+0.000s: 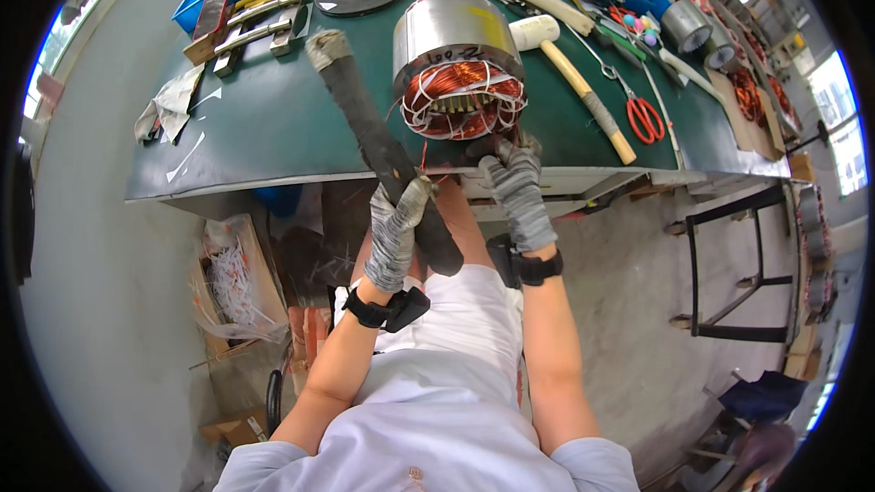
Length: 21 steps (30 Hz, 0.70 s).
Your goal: Adjusting and shaping copper coils inside a motor stator using a rubber mallet and a punch tool.
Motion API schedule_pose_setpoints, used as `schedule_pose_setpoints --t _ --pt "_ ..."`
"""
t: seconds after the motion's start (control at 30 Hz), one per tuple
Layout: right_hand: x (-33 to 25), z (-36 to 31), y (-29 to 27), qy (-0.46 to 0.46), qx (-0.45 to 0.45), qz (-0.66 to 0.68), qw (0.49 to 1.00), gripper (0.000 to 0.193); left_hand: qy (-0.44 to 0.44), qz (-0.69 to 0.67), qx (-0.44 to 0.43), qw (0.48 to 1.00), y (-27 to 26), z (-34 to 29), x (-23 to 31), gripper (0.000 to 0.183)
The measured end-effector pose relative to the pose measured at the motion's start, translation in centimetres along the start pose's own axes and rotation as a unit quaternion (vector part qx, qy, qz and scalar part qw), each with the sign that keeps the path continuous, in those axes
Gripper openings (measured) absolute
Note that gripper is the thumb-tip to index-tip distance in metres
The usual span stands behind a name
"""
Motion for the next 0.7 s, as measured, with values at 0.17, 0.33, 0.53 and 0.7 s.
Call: schedule_pose_setpoints --t 0.17,0.33,0.53,0.7 --pt "-7.6 -3.3 -1.7 -0.237 0.161 -0.136 0.948 0.03 -0.036 -0.067 0.011 0.997 0.7 -0.1 -1.7 0.019" --pt "-7.0 -4.6 -0.8 0.128 -0.096 0.714 0.682 0.023 -0.059 -0.071 -0.038 0.995 -0.5 -0.8 -0.2 0.028" --pt "-6.2 -4.4 -0.9 0.084 -0.145 0.659 0.733 0.025 -0.049 -0.083 -0.094 0.991 0.6 -0.8 1.0 0.032" --pt "-6.7 -3.8 -2.8 0.079 -0.106 0.755 0.643 0.024 -0.032 -0.288 -0.122 0.949 3.8 -1.5 3.6 0.033"
Point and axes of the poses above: each hand's wrist, its own z-axis towards the middle knuckle, its own y-axis out of the palm, x = y × z, the point moved 8 cm from there along z, towards the middle knuckle, and after that the axes turned 8 degrees about -x, right-handed, at the moved point
